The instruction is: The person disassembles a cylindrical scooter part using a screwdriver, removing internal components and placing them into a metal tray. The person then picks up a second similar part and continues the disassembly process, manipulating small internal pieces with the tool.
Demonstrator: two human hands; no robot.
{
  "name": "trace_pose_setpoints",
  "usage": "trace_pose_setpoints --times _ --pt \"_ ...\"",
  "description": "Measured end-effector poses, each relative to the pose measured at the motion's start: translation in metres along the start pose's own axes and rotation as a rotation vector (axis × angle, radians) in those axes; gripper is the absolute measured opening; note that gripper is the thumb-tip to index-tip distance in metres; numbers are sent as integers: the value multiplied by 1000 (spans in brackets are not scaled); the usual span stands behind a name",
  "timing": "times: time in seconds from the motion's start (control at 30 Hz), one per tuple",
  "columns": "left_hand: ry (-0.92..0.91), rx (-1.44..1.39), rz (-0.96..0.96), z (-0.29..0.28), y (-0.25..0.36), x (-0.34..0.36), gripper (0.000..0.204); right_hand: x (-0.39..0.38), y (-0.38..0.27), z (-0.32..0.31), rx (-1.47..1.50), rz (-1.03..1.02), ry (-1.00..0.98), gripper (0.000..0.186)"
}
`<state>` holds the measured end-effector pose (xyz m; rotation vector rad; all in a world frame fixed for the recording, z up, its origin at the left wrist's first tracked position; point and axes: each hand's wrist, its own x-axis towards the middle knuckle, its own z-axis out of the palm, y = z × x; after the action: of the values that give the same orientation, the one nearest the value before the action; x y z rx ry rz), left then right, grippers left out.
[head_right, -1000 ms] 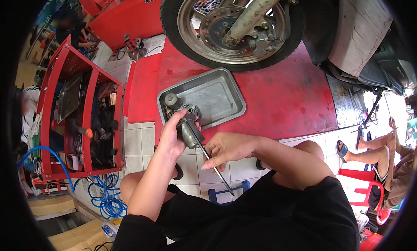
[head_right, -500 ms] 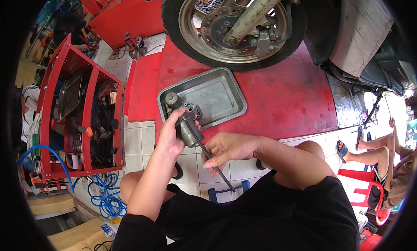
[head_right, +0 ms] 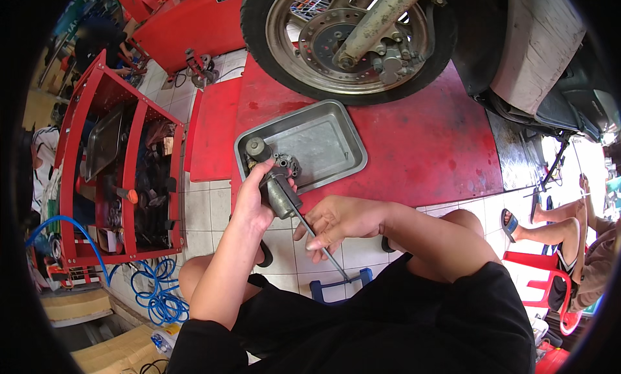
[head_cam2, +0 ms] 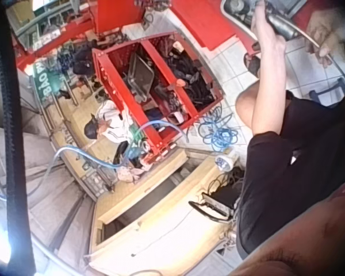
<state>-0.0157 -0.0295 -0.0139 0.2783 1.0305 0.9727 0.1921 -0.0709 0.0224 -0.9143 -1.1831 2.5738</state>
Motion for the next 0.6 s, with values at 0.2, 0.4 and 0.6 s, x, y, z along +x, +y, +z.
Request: trace_pose_setpoints --times 0.2,0.4,0.6 --pt "14 -27 -4 6 1 -3 30 -1 -3 -7 -170 59 -27 47" --pt "4 10 7 0 0 1 40 -1 -1 3 -39 -13 39 40" --pt "8 -3 10 9 2 -5 31 0 0 -6 -169 60 -33 40"
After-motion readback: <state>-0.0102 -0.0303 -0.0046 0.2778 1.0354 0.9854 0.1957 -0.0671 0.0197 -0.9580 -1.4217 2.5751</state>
